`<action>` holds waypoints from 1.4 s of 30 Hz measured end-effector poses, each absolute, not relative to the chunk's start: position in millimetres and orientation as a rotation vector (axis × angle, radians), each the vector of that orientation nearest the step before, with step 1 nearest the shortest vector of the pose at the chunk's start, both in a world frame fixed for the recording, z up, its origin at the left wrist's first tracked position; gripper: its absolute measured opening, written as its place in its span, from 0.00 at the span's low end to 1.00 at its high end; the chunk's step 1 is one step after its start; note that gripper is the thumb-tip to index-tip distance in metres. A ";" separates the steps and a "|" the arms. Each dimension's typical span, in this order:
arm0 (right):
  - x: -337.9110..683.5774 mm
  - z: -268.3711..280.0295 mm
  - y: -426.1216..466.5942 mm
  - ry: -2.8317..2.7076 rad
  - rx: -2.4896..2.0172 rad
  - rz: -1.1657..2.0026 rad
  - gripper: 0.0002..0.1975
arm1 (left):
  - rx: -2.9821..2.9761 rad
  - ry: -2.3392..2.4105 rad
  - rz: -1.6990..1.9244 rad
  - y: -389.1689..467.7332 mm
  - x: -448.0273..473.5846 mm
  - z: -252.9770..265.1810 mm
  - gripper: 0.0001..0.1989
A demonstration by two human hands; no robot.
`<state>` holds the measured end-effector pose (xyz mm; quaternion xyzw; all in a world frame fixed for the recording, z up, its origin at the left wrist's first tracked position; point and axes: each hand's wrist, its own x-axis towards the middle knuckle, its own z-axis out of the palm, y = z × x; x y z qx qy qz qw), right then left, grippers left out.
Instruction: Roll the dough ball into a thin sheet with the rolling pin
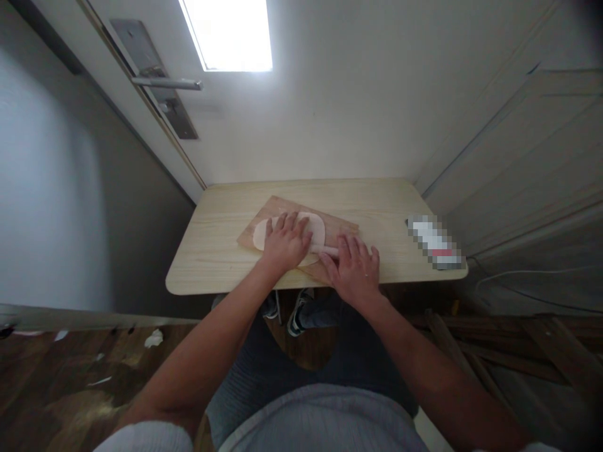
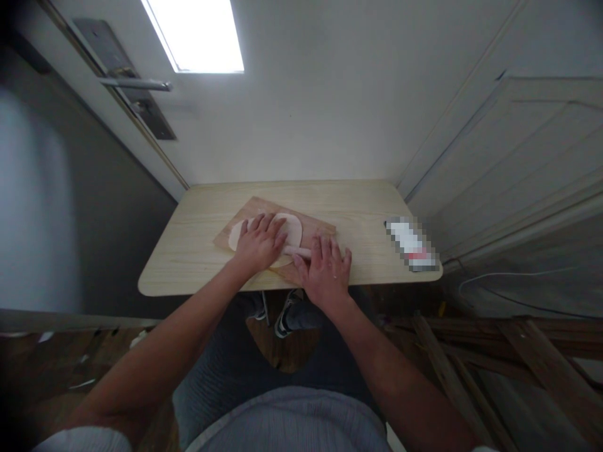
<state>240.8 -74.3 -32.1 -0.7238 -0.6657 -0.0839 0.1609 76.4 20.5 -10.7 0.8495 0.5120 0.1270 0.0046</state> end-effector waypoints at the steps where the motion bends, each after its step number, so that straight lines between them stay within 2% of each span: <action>1: 240.9 -33.2 -76.3 -1.906 -2.066 -0.241 0.34 | 2.660 1.601 0.404 18.6 75.5 -10.9 0.26; 19: 228.3 -37.0 -124.5 -2.002 -2.029 -0.273 0.35 | 2.700 1.594 0.462 -21.5 59.6 -19.5 0.27; 27: 234.7 -39.4 -92.2 -1.923 -2.104 -0.241 0.35 | 2.723 1.553 0.379 11.9 71.0 -13.2 0.28; 35: 247.5 -17.4 -50.5 -1.881 -2.211 -0.098 0.31 | 2.717 1.500 0.302 53.8 88.2 -7.1 0.28; 42: 264.0 -20.1 -6.2 -1.867 -2.249 -0.132 0.32 | 2.611 1.484 0.223 95.0 101.7 -12.9 0.29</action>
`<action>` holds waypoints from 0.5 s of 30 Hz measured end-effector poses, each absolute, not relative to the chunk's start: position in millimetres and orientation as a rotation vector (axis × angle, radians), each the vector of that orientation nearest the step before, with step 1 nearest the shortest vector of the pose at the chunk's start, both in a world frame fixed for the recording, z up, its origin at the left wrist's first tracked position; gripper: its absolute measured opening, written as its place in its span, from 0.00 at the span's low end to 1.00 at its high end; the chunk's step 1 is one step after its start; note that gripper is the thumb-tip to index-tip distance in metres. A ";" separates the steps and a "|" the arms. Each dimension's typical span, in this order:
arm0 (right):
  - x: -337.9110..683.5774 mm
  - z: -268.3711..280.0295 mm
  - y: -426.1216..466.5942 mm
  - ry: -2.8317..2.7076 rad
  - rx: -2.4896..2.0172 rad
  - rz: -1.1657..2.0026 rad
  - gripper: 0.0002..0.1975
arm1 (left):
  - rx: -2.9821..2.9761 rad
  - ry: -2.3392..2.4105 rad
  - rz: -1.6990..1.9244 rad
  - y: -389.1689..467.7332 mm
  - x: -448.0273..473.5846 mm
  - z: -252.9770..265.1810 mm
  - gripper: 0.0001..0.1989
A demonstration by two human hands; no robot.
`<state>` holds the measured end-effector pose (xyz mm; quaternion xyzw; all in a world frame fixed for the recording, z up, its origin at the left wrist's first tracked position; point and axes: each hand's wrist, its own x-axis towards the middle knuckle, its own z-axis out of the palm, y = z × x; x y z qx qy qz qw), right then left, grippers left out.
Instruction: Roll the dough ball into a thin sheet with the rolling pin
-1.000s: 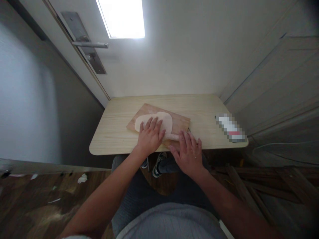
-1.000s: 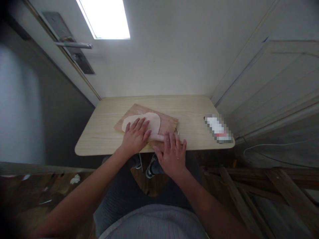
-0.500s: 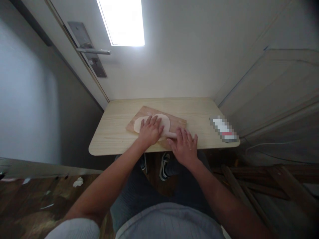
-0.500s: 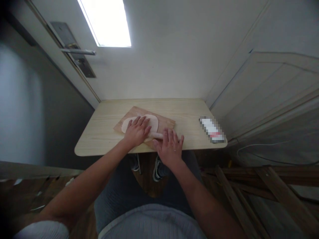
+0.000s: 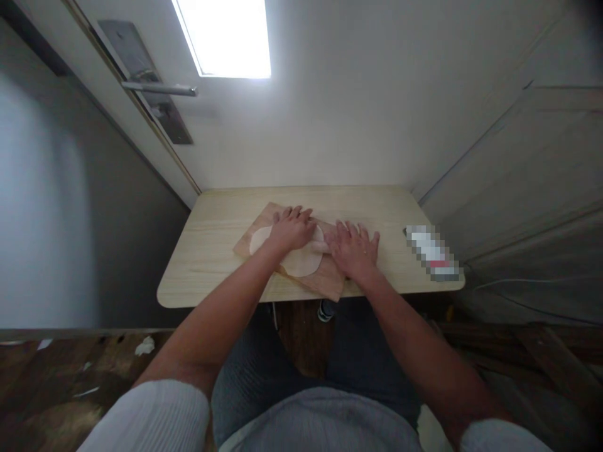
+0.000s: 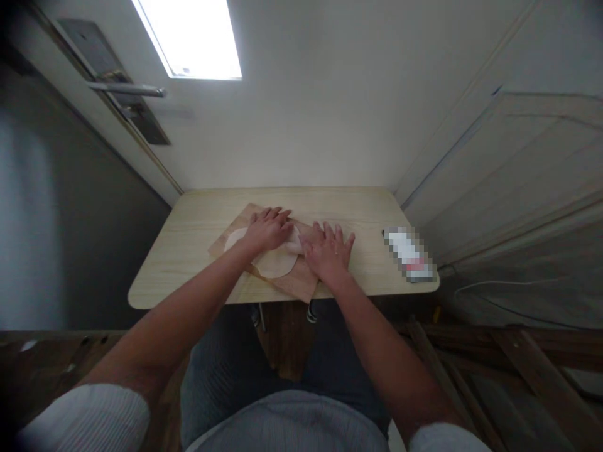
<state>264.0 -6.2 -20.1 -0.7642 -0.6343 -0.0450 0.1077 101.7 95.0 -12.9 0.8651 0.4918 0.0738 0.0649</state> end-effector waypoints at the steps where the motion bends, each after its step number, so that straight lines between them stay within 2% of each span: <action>1: 266.5 -20.7 1.3 -1.861 -2.253 -0.133 0.33 | 2.604 1.485 0.219 100.8 104.0 -13.6 0.28; 8: 277.5 -18.8 32.4 -1.873 -2.330 0.006 0.35 | 2.672 1.475 0.281 118.0 111.0 -11.4 0.23; 15: 261.6 -19.4 -13.8 -1.872 -2.255 -0.139 0.32 | 2.748 1.405 0.195 94.2 102.6 -8.1 0.23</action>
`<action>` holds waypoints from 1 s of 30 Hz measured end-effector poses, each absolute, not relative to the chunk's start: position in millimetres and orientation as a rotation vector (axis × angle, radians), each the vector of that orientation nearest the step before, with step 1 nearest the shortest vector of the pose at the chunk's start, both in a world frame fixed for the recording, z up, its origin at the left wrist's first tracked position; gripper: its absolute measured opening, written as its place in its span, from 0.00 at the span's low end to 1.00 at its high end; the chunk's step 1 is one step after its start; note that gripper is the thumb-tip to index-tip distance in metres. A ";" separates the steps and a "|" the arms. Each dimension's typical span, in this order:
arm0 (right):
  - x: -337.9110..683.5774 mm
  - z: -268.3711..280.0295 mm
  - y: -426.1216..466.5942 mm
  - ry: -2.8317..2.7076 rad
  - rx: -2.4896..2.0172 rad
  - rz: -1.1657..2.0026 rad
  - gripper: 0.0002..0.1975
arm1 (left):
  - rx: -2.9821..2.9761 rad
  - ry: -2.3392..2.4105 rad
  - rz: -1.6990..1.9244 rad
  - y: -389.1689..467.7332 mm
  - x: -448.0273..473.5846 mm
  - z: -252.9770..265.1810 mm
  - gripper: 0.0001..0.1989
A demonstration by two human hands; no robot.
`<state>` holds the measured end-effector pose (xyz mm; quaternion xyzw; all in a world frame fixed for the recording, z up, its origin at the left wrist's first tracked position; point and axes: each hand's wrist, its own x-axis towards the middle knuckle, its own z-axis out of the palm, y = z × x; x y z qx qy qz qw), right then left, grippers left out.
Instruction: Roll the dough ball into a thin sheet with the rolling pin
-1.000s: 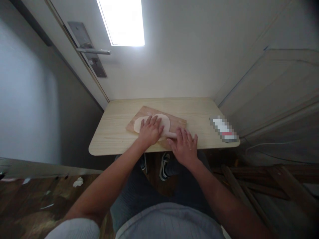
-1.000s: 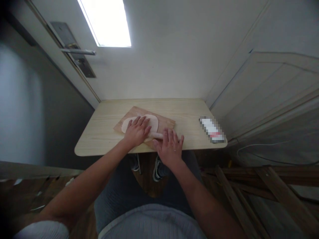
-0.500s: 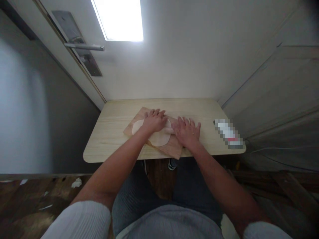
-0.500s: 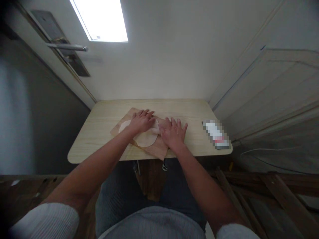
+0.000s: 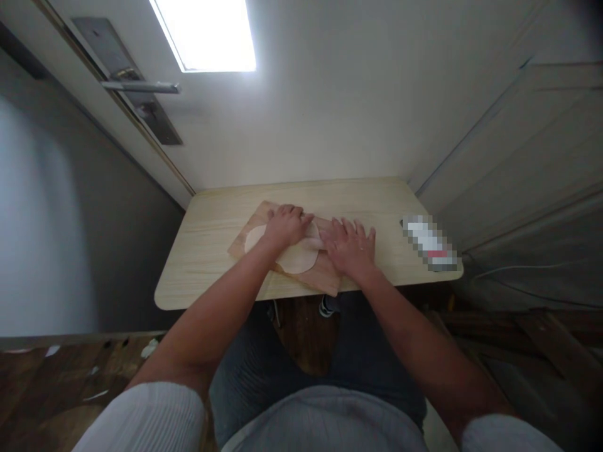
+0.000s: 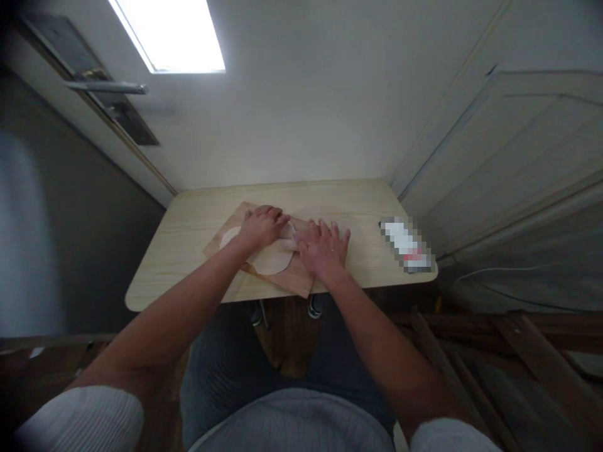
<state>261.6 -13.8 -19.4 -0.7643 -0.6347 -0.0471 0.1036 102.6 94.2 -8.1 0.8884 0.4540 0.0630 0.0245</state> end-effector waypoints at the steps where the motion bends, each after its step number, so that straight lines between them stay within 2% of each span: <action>1: 259.5 -19.2 -21.1 -1.879 -2.246 -0.141 0.32 | 2.719 1.453 0.205 89.3 102.0 -7.9 0.24; 5: 256.4 -18.9 -36.9 -1.889 -2.222 -0.133 0.31 | 2.559 1.683 0.292 68.9 100.1 -8.6 0.34; 8: 256.9 -20.1 -36.8 -1.874 -2.223 -0.132 0.32 | 2.510 1.748 0.327 56.0 97.7 -10.1 0.37; 20: 261.8 -20.0 7.8 -1.790 -2.268 -0.127 0.31 | 2.487 1.755 0.457 77.9 100.8 -5.8 0.30; 26: 269.2 -17.1 40.9 -1.809 -2.340 0.009 0.30 | 2.569 1.679 0.332 99.3 103.6 -0.7 0.21; 30: 270.7 -15.9 50.9 -1.811 -2.380 0.036 0.31 | 2.570 1.718 0.460 102.8 105.7 5.8 0.25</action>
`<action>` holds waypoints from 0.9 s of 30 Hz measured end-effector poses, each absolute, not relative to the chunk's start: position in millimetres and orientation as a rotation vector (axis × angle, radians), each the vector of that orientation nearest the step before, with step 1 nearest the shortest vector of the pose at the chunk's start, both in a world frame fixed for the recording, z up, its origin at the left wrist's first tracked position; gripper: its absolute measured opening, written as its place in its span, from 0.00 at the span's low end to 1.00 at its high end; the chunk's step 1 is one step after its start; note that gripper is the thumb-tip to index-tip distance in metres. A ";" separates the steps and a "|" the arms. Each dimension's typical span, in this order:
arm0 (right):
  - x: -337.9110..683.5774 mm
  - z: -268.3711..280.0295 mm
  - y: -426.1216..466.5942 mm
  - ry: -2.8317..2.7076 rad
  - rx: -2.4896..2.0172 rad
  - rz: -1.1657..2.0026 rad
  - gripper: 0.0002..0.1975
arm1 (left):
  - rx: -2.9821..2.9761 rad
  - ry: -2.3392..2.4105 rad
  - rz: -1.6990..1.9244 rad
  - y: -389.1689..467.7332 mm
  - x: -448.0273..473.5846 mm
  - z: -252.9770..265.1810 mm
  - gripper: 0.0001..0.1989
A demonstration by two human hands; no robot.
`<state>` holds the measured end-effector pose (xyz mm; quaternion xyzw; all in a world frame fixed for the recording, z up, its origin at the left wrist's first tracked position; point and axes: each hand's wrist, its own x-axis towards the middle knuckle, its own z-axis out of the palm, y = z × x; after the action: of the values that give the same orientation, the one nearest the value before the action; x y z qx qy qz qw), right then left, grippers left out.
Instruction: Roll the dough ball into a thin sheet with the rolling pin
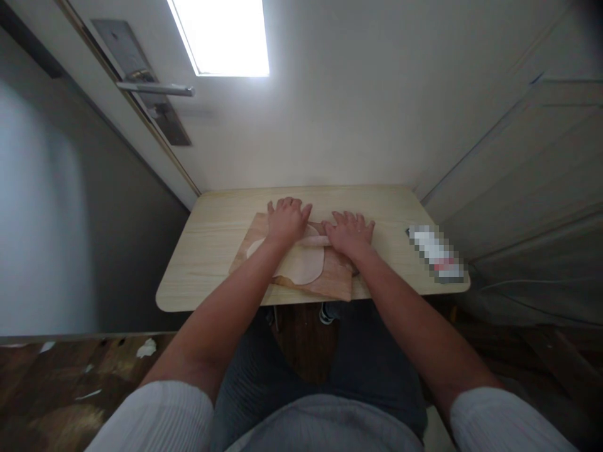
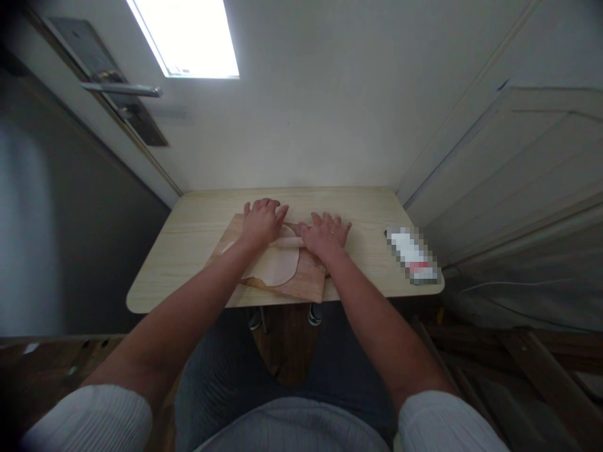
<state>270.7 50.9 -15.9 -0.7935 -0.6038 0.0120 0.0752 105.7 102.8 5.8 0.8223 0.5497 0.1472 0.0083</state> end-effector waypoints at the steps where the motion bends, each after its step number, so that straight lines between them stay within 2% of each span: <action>1: 270.5 -16.0 51.2 -1.807 -2.387 0.037 0.31 | 2.568 1.722 0.498 100.3 105.8 6.9 0.25; 10: 265.2 -17.9 20.5 -1.787 -2.281 -0.048 0.31 | 2.527 1.795 0.481 48.0 95.9 -8.8 0.28; 19: 265.6 -31.7 -25.7 -1.775 -2.238 -0.152 0.32 | 2.562 1.818 0.467 36.0 99.4 -8.4 0.28; 27: 265.9 -30.2 -11.3 -1.773 -2.255 -0.142 0.33 | 2.562 1.757 0.488 45.8 99.3 -13.7 0.30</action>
<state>265.9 -11.3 -30.2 -0.7780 -0.6117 -0.0490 0.1344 99.3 45.8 -13.7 0.8147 0.5588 0.1553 -0.0017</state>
